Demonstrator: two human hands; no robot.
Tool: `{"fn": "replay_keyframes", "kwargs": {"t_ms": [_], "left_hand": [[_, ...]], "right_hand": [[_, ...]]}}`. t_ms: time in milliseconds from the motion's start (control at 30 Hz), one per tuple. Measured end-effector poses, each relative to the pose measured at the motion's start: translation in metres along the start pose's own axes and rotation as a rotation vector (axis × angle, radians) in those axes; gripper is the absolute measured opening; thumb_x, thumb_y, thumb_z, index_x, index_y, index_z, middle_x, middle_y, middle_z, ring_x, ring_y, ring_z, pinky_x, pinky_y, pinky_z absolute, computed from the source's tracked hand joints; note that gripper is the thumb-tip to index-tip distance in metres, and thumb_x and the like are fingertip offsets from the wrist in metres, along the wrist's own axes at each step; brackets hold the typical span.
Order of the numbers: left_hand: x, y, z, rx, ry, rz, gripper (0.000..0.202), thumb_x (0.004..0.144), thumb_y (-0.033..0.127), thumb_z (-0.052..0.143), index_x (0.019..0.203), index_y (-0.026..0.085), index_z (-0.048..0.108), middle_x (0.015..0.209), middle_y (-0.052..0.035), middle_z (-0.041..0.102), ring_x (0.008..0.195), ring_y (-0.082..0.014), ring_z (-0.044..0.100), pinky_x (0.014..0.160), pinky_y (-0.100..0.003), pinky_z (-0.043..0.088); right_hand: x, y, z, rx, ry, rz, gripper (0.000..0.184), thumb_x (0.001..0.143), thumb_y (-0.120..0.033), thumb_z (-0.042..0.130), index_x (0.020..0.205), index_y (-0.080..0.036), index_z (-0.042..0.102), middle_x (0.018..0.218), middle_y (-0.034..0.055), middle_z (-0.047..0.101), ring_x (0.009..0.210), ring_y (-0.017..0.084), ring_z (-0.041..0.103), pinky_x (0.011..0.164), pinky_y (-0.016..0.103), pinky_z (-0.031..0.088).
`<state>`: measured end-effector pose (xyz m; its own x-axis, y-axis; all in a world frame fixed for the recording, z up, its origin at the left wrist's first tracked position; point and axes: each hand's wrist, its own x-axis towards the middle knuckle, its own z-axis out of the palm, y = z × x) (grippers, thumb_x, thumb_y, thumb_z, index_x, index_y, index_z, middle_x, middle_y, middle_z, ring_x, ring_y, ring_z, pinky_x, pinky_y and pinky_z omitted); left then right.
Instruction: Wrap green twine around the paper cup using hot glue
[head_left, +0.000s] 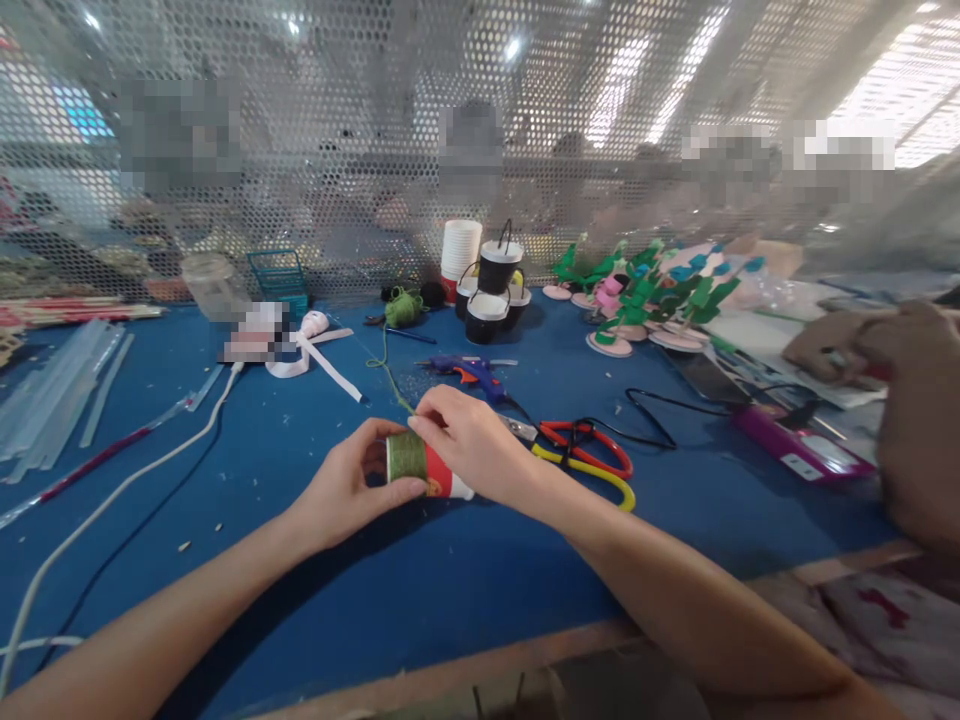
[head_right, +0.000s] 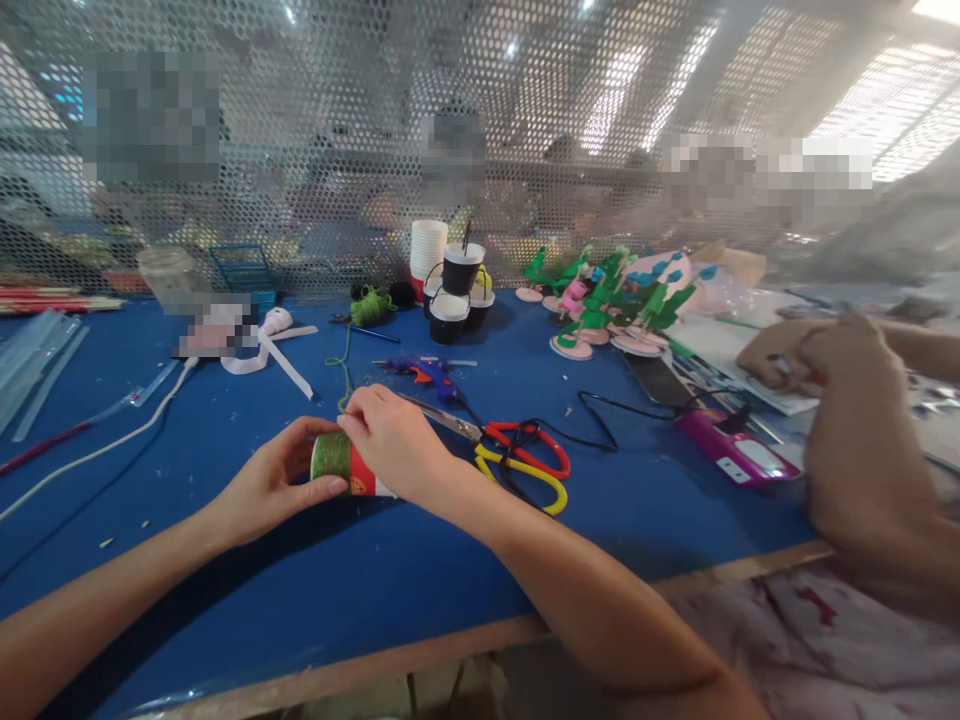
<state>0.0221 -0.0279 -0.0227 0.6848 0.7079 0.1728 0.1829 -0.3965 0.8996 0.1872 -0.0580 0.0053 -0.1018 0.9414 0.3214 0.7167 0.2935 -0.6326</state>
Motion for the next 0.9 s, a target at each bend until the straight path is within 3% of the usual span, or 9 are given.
{"fn": "replay_keyframes", "kwargs": {"t_ms": [300,667,900], "left_hand": [[-0.002,0.003,-0.004,0.286,0.007,0.292,0.044,0.072,0.034,0.066,0.108,0.018,0.045,0.102,-0.0089,0.055,0.092,-0.0208,0.056,0.078,-0.035,0.05],[-0.003,0.002,-0.006,0.409,-0.015,0.388,0.047,0.074,0.036,0.064,0.111,0.017,0.043,0.106,-0.0102,0.053,0.097,-0.0211,0.055,0.081,-0.035,0.05],[-0.006,0.005,-0.006,0.575,-0.082,0.517,0.049,0.081,0.036,0.056,0.122,0.019,0.037,0.115,-0.013,0.048,0.107,-0.0234,0.05,0.09,-0.039,0.047]], "right_hand": [[0.003,0.006,-0.01,0.176,-0.034,0.016,0.012,0.078,-0.02,0.052,0.066,-0.019,0.052,0.069,-0.0005,0.054,0.066,0.012,0.049,0.062,0.027,0.038],[0.004,0.004,-0.012,0.22,-0.064,0.05,0.011,0.077,-0.02,0.054,0.066,-0.018,0.053,0.068,-0.0009,0.054,0.065,0.012,0.049,0.061,0.026,0.038],[0.009,0.005,-0.013,0.413,-0.21,0.156,0.011,0.075,-0.02,0.056,0.064,-0.017,0.055,0.064,-0.0022,0.055,0.06,0.01,0.049,0.058,0.024,0.039]]}}
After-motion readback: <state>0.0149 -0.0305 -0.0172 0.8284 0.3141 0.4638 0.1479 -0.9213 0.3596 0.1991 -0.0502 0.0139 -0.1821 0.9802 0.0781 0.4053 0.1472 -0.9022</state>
